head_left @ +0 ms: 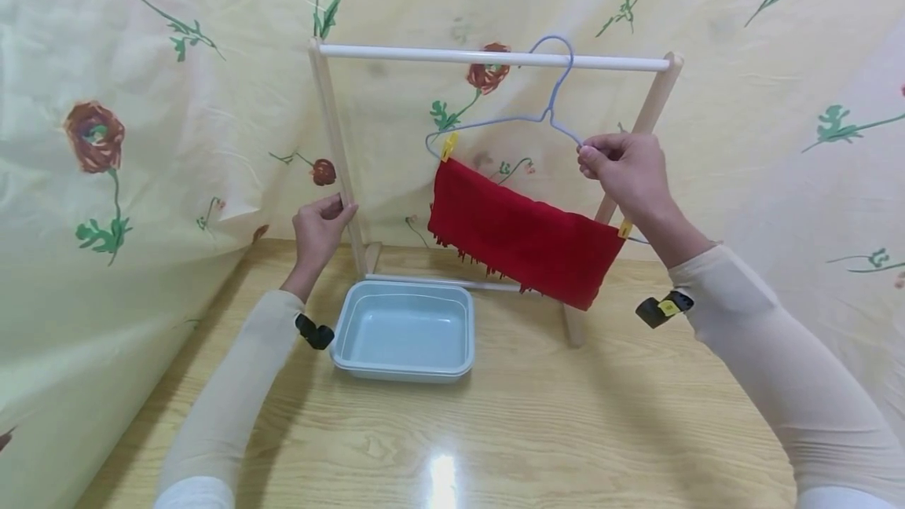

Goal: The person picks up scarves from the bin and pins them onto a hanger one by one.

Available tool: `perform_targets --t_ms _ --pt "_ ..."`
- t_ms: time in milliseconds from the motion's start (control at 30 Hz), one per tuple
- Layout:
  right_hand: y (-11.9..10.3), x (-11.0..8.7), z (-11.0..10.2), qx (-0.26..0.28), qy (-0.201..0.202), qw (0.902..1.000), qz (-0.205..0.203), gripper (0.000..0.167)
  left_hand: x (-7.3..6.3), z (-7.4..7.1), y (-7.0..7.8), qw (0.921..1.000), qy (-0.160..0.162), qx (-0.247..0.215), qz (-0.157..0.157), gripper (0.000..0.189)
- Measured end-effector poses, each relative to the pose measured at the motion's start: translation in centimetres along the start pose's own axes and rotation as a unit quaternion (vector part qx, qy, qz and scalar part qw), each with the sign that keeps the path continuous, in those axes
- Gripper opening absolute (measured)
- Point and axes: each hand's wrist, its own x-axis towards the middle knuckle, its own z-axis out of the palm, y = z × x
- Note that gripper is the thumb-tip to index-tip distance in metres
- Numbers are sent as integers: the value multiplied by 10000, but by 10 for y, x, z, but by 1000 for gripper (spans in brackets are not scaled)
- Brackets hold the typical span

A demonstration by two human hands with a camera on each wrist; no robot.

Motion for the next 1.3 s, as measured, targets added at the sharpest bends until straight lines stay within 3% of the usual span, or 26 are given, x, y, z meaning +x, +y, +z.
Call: perform_targets --t_ms 600,1300 --pt "11 -4 6 -59 -93 9997 215 43 -3 -1 1 9999 -4 -46 121 32" --pt "11 -3 -2 -420 -554 9976 -56 42 -2 -1 2 9996 -52 120 249 34"
